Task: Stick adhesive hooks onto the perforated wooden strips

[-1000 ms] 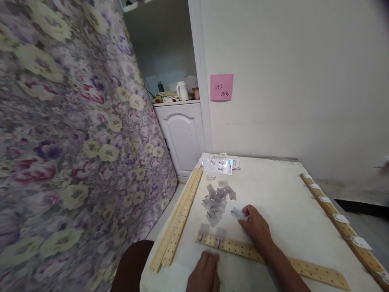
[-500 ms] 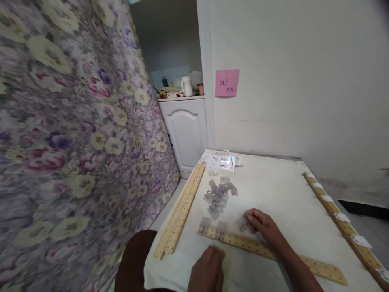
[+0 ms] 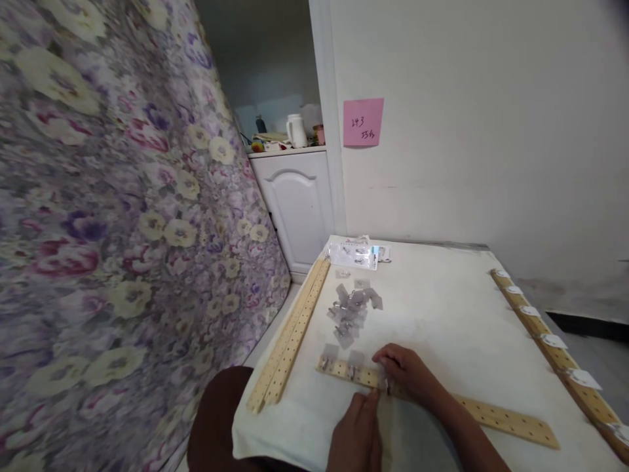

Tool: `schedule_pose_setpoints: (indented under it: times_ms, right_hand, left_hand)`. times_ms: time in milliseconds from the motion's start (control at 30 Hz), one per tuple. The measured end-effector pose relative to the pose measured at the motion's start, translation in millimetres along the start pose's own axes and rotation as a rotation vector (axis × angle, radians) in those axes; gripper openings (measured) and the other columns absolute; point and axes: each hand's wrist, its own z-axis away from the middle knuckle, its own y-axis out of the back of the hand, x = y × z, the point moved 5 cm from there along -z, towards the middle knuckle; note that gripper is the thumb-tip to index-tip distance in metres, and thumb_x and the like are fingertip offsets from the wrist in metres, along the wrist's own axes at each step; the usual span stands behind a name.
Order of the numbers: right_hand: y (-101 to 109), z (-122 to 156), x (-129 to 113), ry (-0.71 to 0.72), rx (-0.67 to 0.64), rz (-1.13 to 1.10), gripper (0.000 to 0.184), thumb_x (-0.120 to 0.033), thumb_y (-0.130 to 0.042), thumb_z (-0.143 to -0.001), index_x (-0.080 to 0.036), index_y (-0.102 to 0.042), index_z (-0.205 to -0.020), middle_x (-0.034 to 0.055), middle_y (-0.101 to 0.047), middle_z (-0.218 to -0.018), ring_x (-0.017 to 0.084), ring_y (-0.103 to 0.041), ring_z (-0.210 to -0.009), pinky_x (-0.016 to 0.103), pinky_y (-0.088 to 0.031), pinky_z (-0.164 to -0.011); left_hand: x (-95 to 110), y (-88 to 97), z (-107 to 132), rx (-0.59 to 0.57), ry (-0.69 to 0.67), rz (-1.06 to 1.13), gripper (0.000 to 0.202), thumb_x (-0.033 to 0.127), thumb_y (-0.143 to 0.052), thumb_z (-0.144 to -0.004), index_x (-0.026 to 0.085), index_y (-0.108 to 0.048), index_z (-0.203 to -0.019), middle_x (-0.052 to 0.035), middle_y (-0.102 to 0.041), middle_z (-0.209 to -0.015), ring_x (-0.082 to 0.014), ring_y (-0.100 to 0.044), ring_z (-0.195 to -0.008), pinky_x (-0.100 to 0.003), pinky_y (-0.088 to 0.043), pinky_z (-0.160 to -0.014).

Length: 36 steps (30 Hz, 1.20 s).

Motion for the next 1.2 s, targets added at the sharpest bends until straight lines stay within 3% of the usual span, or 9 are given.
schedule_pose_setpoints:
  times_ms: [200, 467, 767, 1200]
  right_hand:
    - [-4, -1, 7, -0.061, 0.026, 0.083, 0.029, -0.029, -0.042, -0.086, -0.021, -0.069, -0.090, 0.0054, -0.070, -0.094, 0.020, -0.062, -0.090, 0.031, -0.044, -0.081]
    - [-7, -1, 12, -0.094, -0.002, 0.160, 0.032, -0.031, -0.039, -0.087, -0.022, -0.068, -0.097, 0.0051, -0.068, -0.097, 0.020, -0.060, -0.094, 0.030, -0.042, -0.084]
    - [-6, -1, 10, -0.110, -0.002, 0.188, 0.030, -0.029, -0.039, -0.087, -0.024, -0.068, -0.094, 0.0046, -0.068, -0.098, 0.020, -0.060, -0.094, 0.029, -0.042, -0.084]
    - [-8, -1, 14, -0.128, -0.002, 0.211, 0.029, -0.029, -0.039, -0.088, -0.025, -0.067, -0.094, 0.0038, -0.068, -0.098, 0.020, -0.060, -0.095, 0.030, -0.042, -0.085]
  left_hand:
    - [-7, -15.9, -4, -0.088, 0.127, -0.166, 0.066, 0.001, -0.037, -0.073, 0.014, -0.039, -0.138, -0.0143, -0.057, -0.110, -0.0242, -0.058, -0.097, -0.035, -0.051, -0.082]
    - [1, -12.0, -7, -0.164, 0.154, -0.251, 0.068, 0.002, -0.036, -0.075, 0.015, -0.035, -0.141, -0.0142, -0.057, -0.115, -0.0260, -0.056, -0.103, -0.037, -0.050, -0.085]
    - [-1, -14.4, -8, -0.136, 0.161, -0.262, 0.068, 0.004, -0.037, -0.076, 0.019, -0.034, -0.142, -0.0131, -0.058, -0.113, -0.0250, -0.057, -0.099, -0.035, -0.050, -0.082]
    - [8, -5.4, -8, -0.169, 0.167, -0.231, 0.068, 0.003, -0.036, -0.076, 0.015, -0.033, -0.142, -0.0159, -0.057, -0.116, -0.0281, -0.056, -0.103, -0.040, -0.050, -0.085]
